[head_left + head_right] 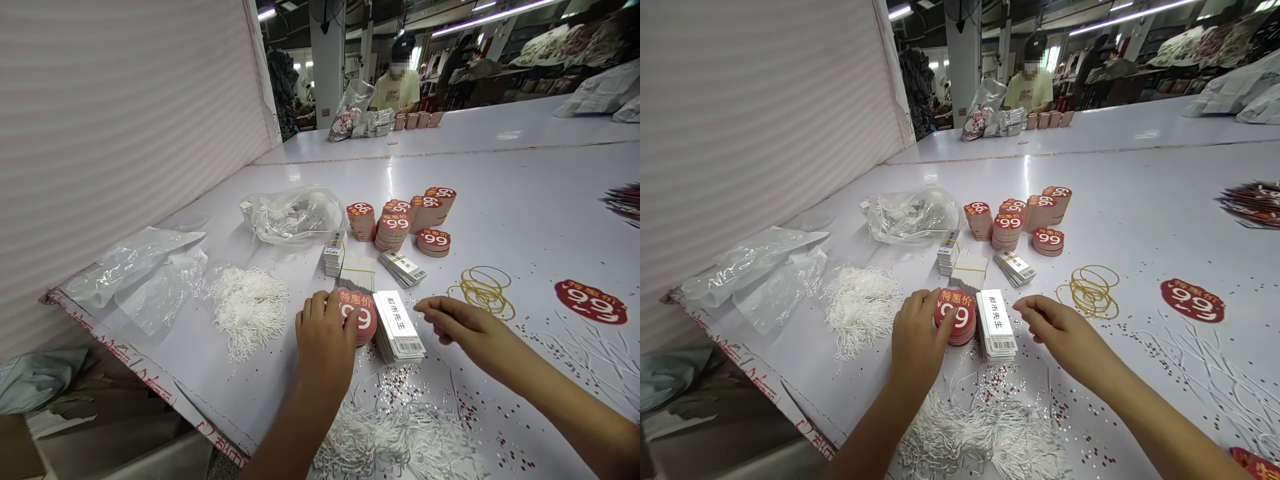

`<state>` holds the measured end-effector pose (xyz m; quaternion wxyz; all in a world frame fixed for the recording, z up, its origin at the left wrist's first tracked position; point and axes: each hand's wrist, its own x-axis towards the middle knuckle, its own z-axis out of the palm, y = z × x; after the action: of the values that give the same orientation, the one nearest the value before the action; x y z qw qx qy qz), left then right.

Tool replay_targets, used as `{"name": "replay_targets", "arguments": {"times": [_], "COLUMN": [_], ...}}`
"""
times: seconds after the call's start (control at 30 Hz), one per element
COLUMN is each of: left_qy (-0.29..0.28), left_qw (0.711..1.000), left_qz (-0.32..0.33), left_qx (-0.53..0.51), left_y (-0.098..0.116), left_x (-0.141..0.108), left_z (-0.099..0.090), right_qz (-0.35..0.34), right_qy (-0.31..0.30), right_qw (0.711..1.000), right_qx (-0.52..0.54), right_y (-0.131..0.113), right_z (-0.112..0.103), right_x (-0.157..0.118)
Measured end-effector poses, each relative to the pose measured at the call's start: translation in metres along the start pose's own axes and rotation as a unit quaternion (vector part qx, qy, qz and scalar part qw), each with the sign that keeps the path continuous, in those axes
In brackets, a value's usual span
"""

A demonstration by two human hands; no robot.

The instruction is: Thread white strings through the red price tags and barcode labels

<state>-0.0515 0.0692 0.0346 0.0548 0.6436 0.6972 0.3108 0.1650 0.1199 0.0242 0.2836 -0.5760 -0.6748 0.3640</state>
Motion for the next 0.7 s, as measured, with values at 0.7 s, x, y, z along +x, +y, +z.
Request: {"name": "replay_targets", "arguments": {"times": [0.7], "left_qy": [-0.127], "left_qw": [0.733], "left_qz": [-0.21], "left_qx": [-0.635], "left_y": [0.02], "left_x": [-0.04], "left_z": [-0.018], "right_qz": [-0.033], "right_qy": [-0.102], "right_qw": [0.993], "right_qx": [0.038], "right_y": [-0.029], "right_z": [-0.003], "right_x": [-0.039]}}
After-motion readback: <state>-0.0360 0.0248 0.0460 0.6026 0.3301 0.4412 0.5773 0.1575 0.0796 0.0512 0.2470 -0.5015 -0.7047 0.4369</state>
